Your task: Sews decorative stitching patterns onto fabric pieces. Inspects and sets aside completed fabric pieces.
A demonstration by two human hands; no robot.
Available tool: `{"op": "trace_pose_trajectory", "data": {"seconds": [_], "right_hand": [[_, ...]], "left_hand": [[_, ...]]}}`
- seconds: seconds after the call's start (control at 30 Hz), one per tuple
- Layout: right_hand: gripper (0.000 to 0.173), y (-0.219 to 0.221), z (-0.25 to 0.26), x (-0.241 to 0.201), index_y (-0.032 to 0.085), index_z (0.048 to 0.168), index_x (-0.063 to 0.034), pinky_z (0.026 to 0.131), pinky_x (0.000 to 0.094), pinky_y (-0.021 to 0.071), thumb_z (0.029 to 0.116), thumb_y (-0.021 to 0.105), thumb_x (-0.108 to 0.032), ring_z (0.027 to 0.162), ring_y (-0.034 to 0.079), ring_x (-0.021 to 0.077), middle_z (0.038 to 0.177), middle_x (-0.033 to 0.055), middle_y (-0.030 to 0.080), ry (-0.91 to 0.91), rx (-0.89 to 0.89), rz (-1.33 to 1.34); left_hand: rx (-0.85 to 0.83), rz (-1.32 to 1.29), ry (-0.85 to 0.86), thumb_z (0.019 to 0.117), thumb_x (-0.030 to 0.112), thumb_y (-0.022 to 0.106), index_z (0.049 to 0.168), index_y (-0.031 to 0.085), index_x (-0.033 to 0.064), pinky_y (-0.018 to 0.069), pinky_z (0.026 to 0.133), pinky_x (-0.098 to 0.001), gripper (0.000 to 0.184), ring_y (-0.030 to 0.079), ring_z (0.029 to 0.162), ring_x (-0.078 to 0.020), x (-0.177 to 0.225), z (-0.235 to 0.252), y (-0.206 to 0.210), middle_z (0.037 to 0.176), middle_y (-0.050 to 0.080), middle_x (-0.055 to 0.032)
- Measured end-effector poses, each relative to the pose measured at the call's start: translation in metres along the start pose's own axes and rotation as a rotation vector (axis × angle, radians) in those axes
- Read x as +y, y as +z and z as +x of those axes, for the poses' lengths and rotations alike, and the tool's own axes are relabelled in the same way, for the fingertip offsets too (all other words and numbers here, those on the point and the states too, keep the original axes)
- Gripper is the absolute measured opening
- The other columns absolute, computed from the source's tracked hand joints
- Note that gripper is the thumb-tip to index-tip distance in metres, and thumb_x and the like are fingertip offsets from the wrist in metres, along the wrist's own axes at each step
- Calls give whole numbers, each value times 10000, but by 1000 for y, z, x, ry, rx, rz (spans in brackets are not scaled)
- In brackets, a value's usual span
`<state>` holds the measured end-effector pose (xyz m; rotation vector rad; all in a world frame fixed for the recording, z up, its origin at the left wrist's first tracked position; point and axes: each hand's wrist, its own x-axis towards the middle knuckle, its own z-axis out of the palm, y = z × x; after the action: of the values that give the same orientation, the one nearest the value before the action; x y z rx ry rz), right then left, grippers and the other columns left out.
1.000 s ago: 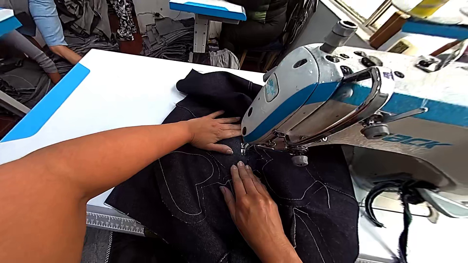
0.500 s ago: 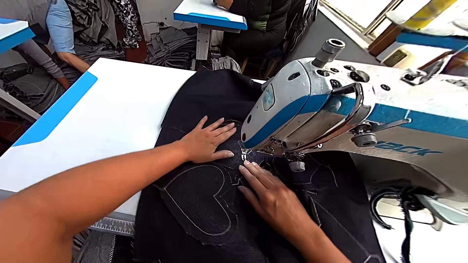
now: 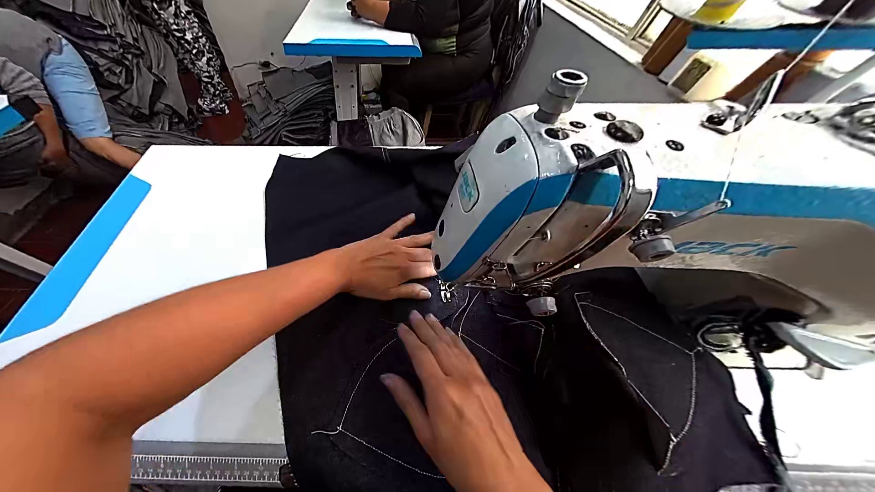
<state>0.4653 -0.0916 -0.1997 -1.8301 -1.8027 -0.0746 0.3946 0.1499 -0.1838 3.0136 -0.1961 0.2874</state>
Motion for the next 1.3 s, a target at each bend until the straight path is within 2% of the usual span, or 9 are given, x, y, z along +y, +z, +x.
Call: {"op": "trace_pose_trajectory", "data": {"seconds": [0.1,0.23,0.5,0.63,0.73,0.87,1.0,1.13,1.3], "right_hand": [[649,35,-1,5,637,1335,52,1126,487,452,1018,490,-494,1340,577,368,1410,220,614,-2,48,-149],[658,34,-10,15,624,1366,26,1142,442,444,1045,422,-511,1349,577,321,1425,173,617,-64,45,-178],[277,-9,23,128,778,1062,-81,1035,344,544,955,526,-122,1195,688,176,1190,40,758,-450,-24,184],[282,-35,46,177,790,995,-120,966,378,583,933,516,-141,1121,719,177,1123,14,773,-520,-147,201],[297,-54,28,146,791,1010,-107,816,396,614,926,511,-166,981,748,197,1044,36,779,-369,-33,90],[317,-24,-12,64,763,1130,-92,999,417,571,1012,537,-281,1190,687,219,1196,53,748,-108,22,138],[420,18,-33,25,730,1211,-27,1064,433,519,1033,530,-350,1246,657,317,1278,141,714,-126,96,-18],[362,9,-29,45,763,1166,-71,1047,374,540,1045,520,-311,1227,676,245,1250,75,738,-140,87,28],[392,-19,-13,83,791,1081,-96,994,387,577,1036,503,-358,1177,705,208,1161,43,770,-116,-1,112]], "left_hand": [[-46,-82,95,1087,405,311,1288,676,40,218,1194,-666,553,443,1455,-342,-15,2,12,1411,624,-145],[-49,-64,-19,1075,479,317,1395,615,75,187,1209,-655,596,378,1502,-306,-5,-8,16,1504,555,-111],[-44,32,-713,1071,565,250,1617,317,132,63,1193,-728,700,134,1579,-372,104,-20,22,1692,244,-131],[-141,18,-852,1075,565,231,1649,223,183,18,1137,-796,690,45,1567,-462,135,-20,21,1709,112,-195],[-261,-45,-851,1071,582,259,1658,164,168,2,1137,-793,725,-18,1570,-454,135,-16,8,1715,52,-196],[-44,-14,-501,1066,448,438,1524,490,120,116,1163,-768,565,227,1554,-380,98,-29,6,1624,396,-111],[-73,-64,-216,1084,513,271,1602,370,198,42,1190,-747,615,199,1577,-258,58,-42,19,1679,309,-19],[-80,-63,-323,1081,518,280,1611,344,178,87,1205,-712,633,184,1581,-261,71,-41,21,1686,290,-27],[25,-15,-758,1078,533,312,1604,338,105,49,1168,-763,678,162,1579,-332,126,-16,31,1687,272,-96]]}}
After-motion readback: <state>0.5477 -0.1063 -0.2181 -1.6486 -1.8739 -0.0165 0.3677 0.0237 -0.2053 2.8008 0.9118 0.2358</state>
